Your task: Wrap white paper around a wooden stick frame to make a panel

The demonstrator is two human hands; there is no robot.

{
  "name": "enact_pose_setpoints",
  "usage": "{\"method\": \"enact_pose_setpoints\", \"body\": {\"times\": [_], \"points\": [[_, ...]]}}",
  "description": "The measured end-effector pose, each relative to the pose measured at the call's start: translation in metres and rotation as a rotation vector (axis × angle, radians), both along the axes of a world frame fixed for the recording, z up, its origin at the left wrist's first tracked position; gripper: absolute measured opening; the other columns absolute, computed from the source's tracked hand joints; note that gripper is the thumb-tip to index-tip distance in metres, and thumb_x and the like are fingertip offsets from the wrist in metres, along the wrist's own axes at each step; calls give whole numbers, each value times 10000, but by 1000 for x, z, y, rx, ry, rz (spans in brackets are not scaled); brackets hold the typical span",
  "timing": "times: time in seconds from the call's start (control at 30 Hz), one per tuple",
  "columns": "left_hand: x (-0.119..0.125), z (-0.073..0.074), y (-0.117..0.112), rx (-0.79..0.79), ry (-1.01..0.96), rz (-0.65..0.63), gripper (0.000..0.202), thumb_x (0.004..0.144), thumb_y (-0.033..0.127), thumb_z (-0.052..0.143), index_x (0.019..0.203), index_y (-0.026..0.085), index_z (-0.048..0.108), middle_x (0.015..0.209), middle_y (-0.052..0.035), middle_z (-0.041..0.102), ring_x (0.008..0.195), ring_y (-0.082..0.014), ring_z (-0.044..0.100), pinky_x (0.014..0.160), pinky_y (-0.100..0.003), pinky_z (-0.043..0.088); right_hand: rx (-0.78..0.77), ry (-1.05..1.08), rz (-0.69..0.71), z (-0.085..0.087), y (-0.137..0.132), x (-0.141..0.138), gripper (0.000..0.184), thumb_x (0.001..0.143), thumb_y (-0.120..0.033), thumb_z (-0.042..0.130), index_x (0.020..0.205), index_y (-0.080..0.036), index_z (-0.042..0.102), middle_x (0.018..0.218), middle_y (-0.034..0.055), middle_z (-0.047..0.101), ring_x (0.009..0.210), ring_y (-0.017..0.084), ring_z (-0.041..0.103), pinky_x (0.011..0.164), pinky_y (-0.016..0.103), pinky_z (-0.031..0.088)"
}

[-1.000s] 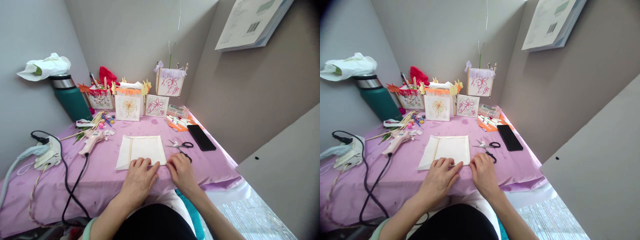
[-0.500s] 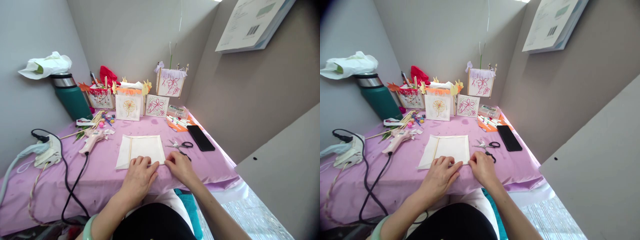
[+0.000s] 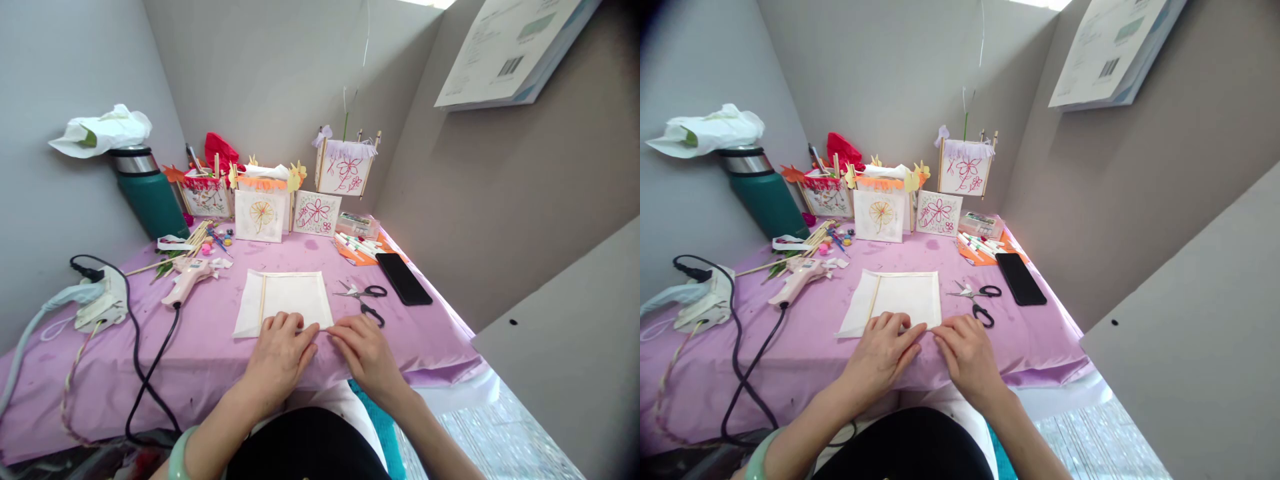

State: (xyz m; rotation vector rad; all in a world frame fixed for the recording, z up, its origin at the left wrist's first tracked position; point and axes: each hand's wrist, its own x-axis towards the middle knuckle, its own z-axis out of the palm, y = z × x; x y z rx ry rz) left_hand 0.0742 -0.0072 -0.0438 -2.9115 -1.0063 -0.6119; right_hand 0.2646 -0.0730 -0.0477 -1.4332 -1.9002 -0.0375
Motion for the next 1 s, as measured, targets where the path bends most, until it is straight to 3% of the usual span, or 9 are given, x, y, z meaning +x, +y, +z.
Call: {"method": "enact_pose_setpoints", "body": {"times": [0.17,0.5,0.63,0.77,1.0], "points": [[0,1,1,-6,7,1,304,940,293,456,1224,268,563,1011,-63,550,911,-229,470,796,-415,390,41,-197,-83,-9,3,-15,257,948,-182,460,1134,-179,637,996,86,639,881,221,519,774,395,386],[-1,5,4,-78,-39,-14,331,865,268,579,1195,278,594,997,-56,571,914,-225,500,800,-419,438,63,-200,-144,-12,16,-20,203,940,-175,477,971,-186,677,929,68,654,838,215,527,741,387,354],[-20,4,6,-135,-300,-92,376,903,187,498,1275,225,538,1061,-77,586,970,-190,549,833,-364,497,68,-134,-102,-14,15,-14,221,942,-183,473,1022,-205,678,956,69,662,869,214,551,750,377,396],[-44,4,1,-86,-539,7,321,921,109,407,1160,194,604,1056,-87,601,988,-171,578,844,-319,516,138,-59,-97,-9,10,-11,242,938,-172,457,1066,-194,661,994,86,662,895,222,564,784,397,429],[-37,-14,-13,104,-330,19,284,908,100,462,1160,130,589,1100,-107,621,1044,-227,537,932,-400,481,69,-130,55,-5,11,-31,271,918,-98,458,1117,-177,624,1000,87,651,891,223,527,782,392,417]]}}
